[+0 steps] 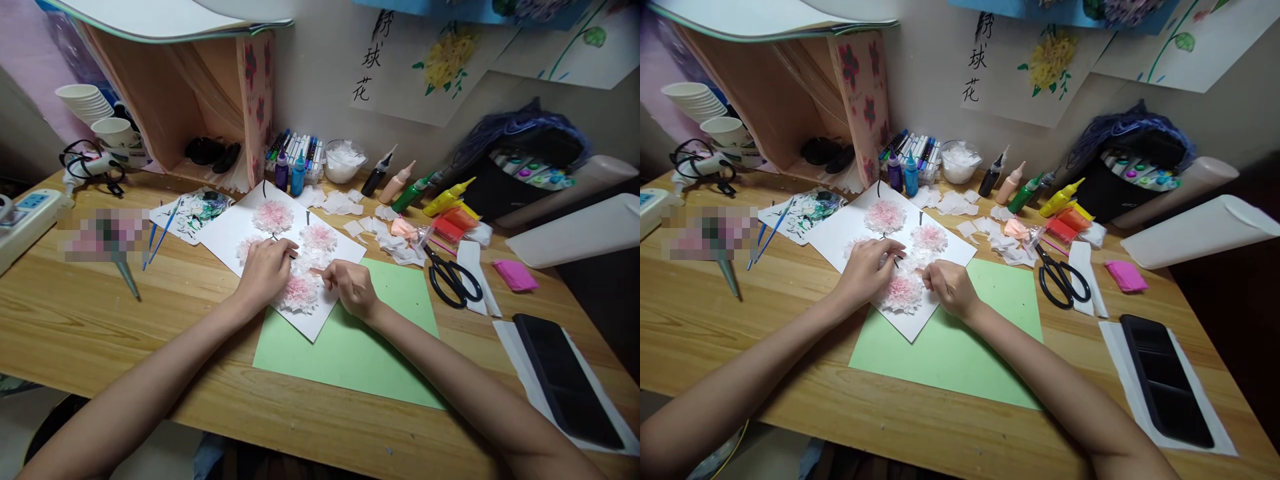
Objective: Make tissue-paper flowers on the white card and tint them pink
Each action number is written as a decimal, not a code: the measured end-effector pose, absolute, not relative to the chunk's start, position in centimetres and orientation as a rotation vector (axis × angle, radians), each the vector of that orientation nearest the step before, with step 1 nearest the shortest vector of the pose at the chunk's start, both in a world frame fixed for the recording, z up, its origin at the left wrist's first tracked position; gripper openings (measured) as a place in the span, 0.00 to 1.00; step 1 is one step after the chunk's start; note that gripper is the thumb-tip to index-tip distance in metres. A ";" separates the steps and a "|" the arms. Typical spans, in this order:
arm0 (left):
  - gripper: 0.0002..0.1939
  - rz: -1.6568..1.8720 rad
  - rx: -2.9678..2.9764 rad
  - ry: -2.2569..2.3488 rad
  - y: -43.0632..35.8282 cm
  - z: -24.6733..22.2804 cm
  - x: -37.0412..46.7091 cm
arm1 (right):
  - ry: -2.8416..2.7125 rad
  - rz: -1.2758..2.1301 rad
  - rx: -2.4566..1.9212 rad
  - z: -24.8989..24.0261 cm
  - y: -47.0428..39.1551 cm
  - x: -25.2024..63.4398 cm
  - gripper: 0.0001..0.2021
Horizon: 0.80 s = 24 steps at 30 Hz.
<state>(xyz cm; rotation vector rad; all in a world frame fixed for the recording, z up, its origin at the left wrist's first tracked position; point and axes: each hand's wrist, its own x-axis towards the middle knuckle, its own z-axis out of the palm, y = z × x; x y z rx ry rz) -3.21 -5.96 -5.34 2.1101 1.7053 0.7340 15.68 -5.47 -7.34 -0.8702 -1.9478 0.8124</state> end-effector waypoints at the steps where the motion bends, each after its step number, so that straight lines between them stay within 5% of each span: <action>1: 0.13 0.732 2.113 1.706 -5.9 -5.3 -3.2 | -1.867 0.885 -0.945 -7.1 -5.1 15.3 0.29; 9: 0.13 0.719 2.113 1.704 -5.9 -5.2 -3.3 | -1.482 1.260 -1.157 -5.5 -2.7 14.0 0.31; 24: 0.13 0.726 2.103 1.698 -5.9 -5.3 -3.4 | -1.977 0.819 -0.799 -6.7 -5.3 16.6 0.28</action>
